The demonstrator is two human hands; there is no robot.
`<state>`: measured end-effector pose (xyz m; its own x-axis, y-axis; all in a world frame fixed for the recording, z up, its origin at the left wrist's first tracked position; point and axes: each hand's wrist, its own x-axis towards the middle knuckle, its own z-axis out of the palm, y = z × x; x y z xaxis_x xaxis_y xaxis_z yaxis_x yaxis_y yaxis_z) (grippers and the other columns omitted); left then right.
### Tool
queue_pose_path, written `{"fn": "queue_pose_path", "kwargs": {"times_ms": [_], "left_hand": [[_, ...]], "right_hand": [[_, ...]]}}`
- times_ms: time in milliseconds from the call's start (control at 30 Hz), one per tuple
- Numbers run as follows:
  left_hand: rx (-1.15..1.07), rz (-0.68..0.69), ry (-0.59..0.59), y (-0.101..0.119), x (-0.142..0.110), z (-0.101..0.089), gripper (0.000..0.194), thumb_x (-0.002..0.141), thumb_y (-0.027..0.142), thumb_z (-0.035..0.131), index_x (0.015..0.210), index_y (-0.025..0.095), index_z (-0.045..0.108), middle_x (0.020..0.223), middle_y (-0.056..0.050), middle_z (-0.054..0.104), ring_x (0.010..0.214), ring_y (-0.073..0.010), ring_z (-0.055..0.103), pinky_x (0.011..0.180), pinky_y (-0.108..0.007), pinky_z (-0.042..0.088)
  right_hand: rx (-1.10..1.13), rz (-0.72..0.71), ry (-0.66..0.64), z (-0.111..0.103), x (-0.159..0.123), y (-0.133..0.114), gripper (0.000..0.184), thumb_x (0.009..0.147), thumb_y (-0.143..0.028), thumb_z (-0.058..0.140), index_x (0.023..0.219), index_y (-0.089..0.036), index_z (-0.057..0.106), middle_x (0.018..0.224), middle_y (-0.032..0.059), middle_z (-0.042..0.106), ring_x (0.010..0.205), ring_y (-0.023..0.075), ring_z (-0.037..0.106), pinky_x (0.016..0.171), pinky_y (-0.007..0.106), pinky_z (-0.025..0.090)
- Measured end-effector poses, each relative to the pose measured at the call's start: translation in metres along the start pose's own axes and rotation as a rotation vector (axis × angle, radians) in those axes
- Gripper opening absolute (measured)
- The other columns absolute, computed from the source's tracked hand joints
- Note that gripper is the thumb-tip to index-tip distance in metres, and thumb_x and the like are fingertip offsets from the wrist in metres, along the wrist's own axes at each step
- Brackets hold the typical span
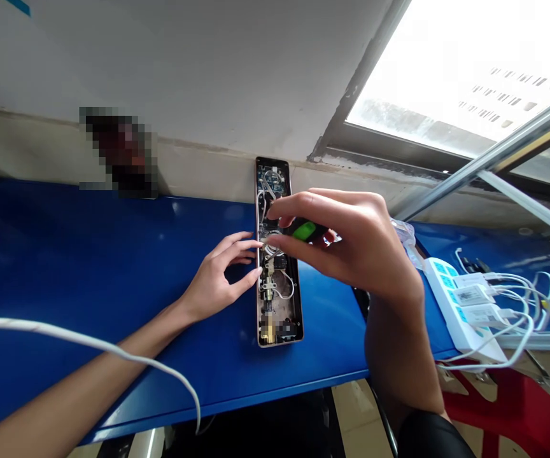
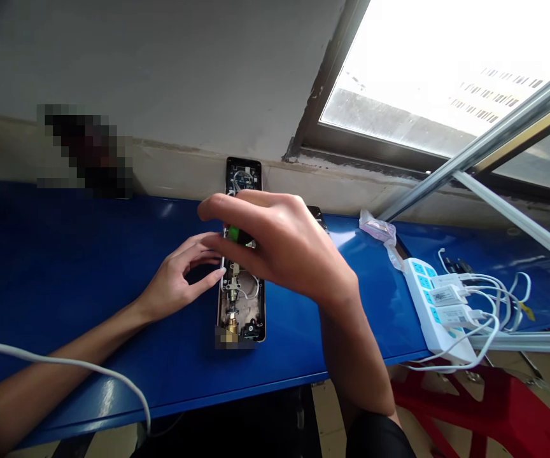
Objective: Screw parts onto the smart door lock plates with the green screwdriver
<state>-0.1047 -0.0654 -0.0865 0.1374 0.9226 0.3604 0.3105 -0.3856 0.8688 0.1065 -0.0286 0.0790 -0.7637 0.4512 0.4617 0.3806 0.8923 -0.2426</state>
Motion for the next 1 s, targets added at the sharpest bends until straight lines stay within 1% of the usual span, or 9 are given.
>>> {"fn": "queue_pose_path", "kwargs": {"times_ms": [133,200,333,433,500,633,867,933,1000], "left_hand": [[-0.017,0.001,-0.007,-0.001,0.000,-0.001,0.040,0.094,0.034,0.072,0.133,0.025,0.067,0.152,-0.010,0.053,0.115,-0.0239,0.072,0.103,-0.040,0.065],[-0.031,-0.004,-0.005,-0.001,0.001,-0.001,0.040,0.094,0.033,0.072,0.132,0.025,0.067,0.151,-0.010,0.054,0.114,-0.0235,0.073,0.102,-0.040,0.065],[-0.057,0.016,0.000,0.000,0.001,0.000,0.036,0.094,0.030,0.071,0.129,0.023,0.067,0.148,-0.010,0.055,0.110,-0.0213,0.073,0.100,-0.038,0.065],[-0.048,0.023,-0.009,0.003,0.001,-0.001,0.035,0.094,0.028,0.070,0.129,0.022,0.067,0.147,-0.011,0.056,0.111,-0.0212,0.071,0.100,-0.038,0.064],[-0.024,0.021,-0.010,0.005,0.001,-0.002,0.035,0.094,0.028,0.070,0.129,0.022,0.068,0.146,-0.011,0.057,0.112,-0.0217,0.071,0.099,-0.038,0.064],[0.007,0.015,-0.008,0.006,0.000,-0.003,0.034,0.095,0.028,0.070,0.128,0.023,0.069,0.147,-0.011,0.057,0.113,-0.0227,0.071,0.098,-0.039,0.063],[0.021,0.037,0.006,0.004,0.000,-0.003,0.034,0.093,0.028,0.072,0.127,0.023,0.068,0.144,-0.009,0.059,0.105,-0.0200,0.072,0.095,-0.037,0.063],[0.032,0.035,0.011,0.004,0.000,-0.002,0.034,0.093,0.028,0.072,0.127,0.023,0.069,0.143,-0.009,0.059,0.105,-0.0198,0.071,0.094,-0.036,0.064],[0.031,0.037,0.019,0.003,0.000,-0.002,0.034,0.093,0.028,0.073,0.127,0.024,0.069,0.144,-0.008,0.059,0.105,-0.0197,0.072,0.093,-0.036,0.064]], "right_hand": [[0.038,0.016,-0.064,-0.004,0.001,-0.004,0.043,0.090,-0.012,0.061,0.131,-0.024,0.063,0.118,0.0068,0.075,0.102,0.0211,0.073,0.090,0.036,0.061],[0.028,0.041,-0.069,-0.005,0.000,-0.006,0.048,0.087,-0.013,0.063,0.133,-0.027,0.061,0.119,0.0067,0.075,0.104,0.0233,0.073,0.092,0.038,0.063],[-0.031,0.029,-0.009,-0.004,-0.001,-0.002,0.030,0.089,-0.020,0.072,0.118,-0.026,0.068,0.101,0.0031,0.076,0.078,0.0179,0.071,0.070,0.034,0.060],[-0.063,-0.007,0.015,-0.002,0.000,0.000,0.012,0.089,-0.019,0.072,0.100,-0.025,0.072,0.087,0.0010,0.075,0.067,0.0149,0.065,0.063,0.033,0.054],[-0.043,0.008,0.004,-0.002,0.001,-0.001,0.018,0.090,-0.017,0.069,0.106,-0.026,0.071,0.092,0.0014,0.076,0.070,0.0162,0.067,0.066,0.035,0.056],[-0.020,0.068,-0.030,-0.004,0.000,-0.007,0.045,0.089,-0.017,0.065,0.130,-0.035,0.062,0.116,0.0015,0.076,0.098,0.0232,0.074,0.087,0.041,0.063],[-0.065,0.036,-0.002,-0.004,0.001,-0.001,0.016,0.095,-0.031,0.066,0.110,-0.029,0.071,0.100,0.0017,0.079,0.082,0.0191,0.073,0.080,0.034,0.062],[-0.057,0.000,0.034,-0.002,0.001,0.002,0.018,0.094,-0.023,0.064,0.110,-0.027,0.071,0.100,0.0001,0.079,0.081,0.0171,0.072,0.077,0.032,0.061],[-0.032,-0.045,0.051,-0.001,0.001,0.002,0.032,0.088,-0.013,0.062,0.117,-0.024,0.069,0.105,0.0001,0.077,0.085,0.0169,0.073,0.079,0.031,0.061]]}}
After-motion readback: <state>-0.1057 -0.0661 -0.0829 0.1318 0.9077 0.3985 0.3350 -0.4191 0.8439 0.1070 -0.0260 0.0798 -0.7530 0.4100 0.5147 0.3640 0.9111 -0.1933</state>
